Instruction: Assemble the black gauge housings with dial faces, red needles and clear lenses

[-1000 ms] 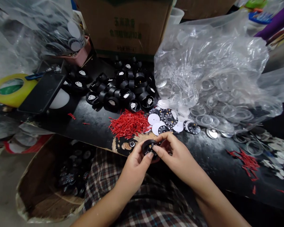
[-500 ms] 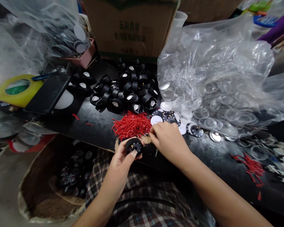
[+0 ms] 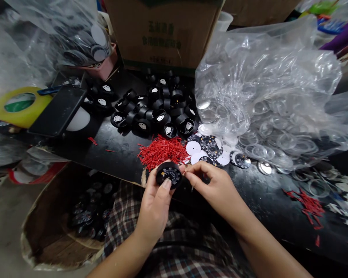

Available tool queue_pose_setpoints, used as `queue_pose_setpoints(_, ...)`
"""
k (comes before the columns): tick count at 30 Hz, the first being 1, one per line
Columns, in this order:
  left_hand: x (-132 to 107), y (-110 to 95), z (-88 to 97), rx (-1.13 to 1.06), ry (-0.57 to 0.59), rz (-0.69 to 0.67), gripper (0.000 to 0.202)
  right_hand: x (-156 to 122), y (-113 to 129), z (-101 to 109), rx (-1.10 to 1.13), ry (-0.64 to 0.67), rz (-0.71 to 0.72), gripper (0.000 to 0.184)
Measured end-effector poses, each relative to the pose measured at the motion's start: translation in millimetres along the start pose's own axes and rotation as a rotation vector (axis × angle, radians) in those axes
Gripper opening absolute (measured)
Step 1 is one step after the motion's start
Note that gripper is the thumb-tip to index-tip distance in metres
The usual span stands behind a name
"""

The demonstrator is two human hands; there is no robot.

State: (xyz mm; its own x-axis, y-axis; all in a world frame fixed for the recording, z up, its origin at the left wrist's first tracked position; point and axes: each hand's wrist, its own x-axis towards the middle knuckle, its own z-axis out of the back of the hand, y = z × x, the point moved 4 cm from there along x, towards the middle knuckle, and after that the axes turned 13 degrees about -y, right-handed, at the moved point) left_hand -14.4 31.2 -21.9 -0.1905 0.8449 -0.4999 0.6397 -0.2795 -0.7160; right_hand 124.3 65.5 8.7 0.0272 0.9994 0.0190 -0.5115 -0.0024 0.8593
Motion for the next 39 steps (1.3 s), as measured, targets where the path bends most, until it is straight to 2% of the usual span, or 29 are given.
queue_pose_setpoints(2,1,-3,-0.6,-0.032,-0.001,-0.014,0.033,-2,2,5,0.057,-0.033,-0.037,0.011)
queue_pose_setpoints(5,5,-5,-1.0,0.018,-0.070,-0.020,0.042,-4,5,9,0.129,-0.033,-0.078,0.013)
queue_pose_setpoints(7,7,-3,-2.8,0.075,-0.087,0.008,0.039,-5,6,9,0.171,-0.008,-0.113,0.015)
queue_pose_setpoints(10,9,3,-7.1,0.095,-0.036,0.051,0.027,-6,6,8,0.185,0.013,-0.120,0.016)
queue_pose_setpoints(13,9,11,-8.0,0.125,0.001,0.054,0.020,-9,12,7,0.025,0.003,0.023,0.014)
queue_pose_setpoints(16,7,14,-8.3,0.221,0.052,0.000,0.024,-13,19,7,-0.184,-0.034,0.213,0.014)
queue_pose_setpoints(18,5,13,-9.2,0.282,0.089,-0.036,0.026,-14,21,8,-0.240,-0.043,0.258,0.014)
queue_pose_setpoints(26,0,1,-14.3,0.391,0.142,-0.143,0.023,-13,19,11,-0.211,-0.026,0.220,0.014)
queue_pose_setpoints(32,-1,-2,-11.7,0.475,0.061,-0.226,0.018,-19,19,7,-0.221,-0.015,0.202,0.016)
queue_pose_setpoints(37,-1,-6,-9.5,0.595,0.026,-0.349,0.022,-21,19,4,-0.203,-0.036,0.167,0.018)
queue_pose_setpoints(39,1,-6,-10.5,0.580,0.077,-0.305,0.021,-19,19,5,-0.203,-0.017,0.148,0.020)
